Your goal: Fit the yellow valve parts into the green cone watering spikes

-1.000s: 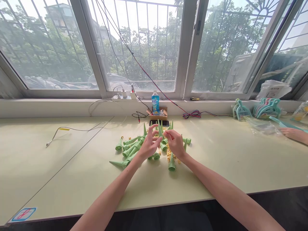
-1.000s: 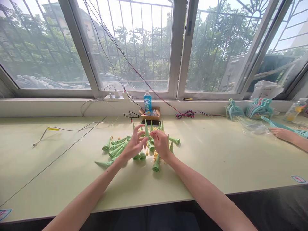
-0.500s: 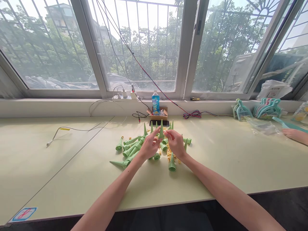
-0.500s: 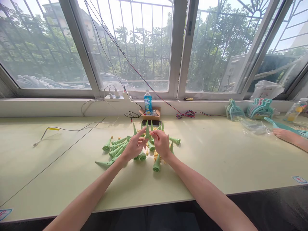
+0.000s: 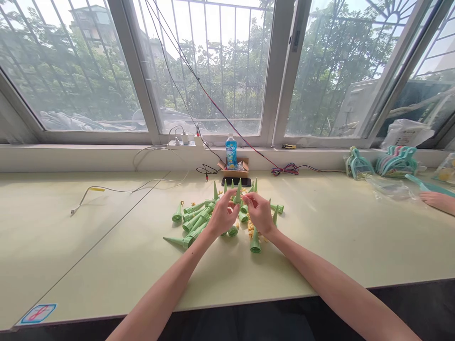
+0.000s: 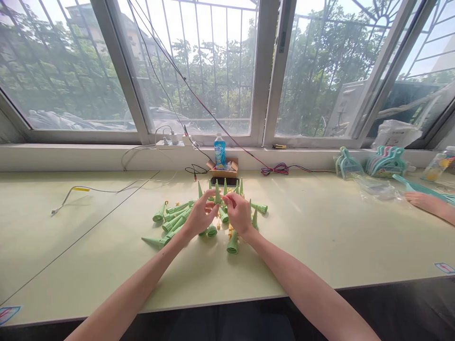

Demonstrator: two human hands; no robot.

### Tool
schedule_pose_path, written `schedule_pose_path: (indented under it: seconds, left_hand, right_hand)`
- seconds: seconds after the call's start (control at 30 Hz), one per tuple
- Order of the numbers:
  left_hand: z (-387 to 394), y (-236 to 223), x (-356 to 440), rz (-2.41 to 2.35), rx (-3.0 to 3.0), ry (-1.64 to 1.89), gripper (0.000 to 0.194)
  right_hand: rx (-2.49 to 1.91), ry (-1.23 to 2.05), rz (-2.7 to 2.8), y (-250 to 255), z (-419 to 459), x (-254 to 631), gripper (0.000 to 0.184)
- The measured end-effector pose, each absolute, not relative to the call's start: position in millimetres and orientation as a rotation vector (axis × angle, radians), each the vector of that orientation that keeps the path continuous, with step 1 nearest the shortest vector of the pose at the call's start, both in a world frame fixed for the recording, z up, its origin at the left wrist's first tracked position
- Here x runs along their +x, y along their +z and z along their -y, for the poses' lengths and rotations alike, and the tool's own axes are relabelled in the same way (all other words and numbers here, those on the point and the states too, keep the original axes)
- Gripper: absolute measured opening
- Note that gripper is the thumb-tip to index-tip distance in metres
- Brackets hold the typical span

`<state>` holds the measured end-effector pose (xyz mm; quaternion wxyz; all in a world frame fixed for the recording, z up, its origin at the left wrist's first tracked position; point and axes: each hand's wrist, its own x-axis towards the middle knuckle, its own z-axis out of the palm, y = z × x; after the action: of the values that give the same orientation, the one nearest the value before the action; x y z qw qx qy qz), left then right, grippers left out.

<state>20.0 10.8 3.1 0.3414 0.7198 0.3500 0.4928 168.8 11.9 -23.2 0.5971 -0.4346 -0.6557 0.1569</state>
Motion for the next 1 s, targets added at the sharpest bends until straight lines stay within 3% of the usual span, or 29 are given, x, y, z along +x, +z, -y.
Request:
schedule_pose_path:
  seconds: [0.4, 0.77, 1.0]
  left_hand:
    - [-13, 5, 21, -1.022, 1.909, 1.350, 0.022]
    - [-11, 8, 18, -0.856, 1.915, 1.444, 0.029]
    - [-9, 15, 17, -0.898, 1.548, 1.490, 0.042]
  right_hand:
    - [-0.941, 0.523, 1.519, -26, -11, 164, 0.027]
    - [-0.966, 0.510, 1.598, -25, -11, 164, 0.029]
    - [-0.984, 0.438, 1.562, -27, -12, 165, 0.027]
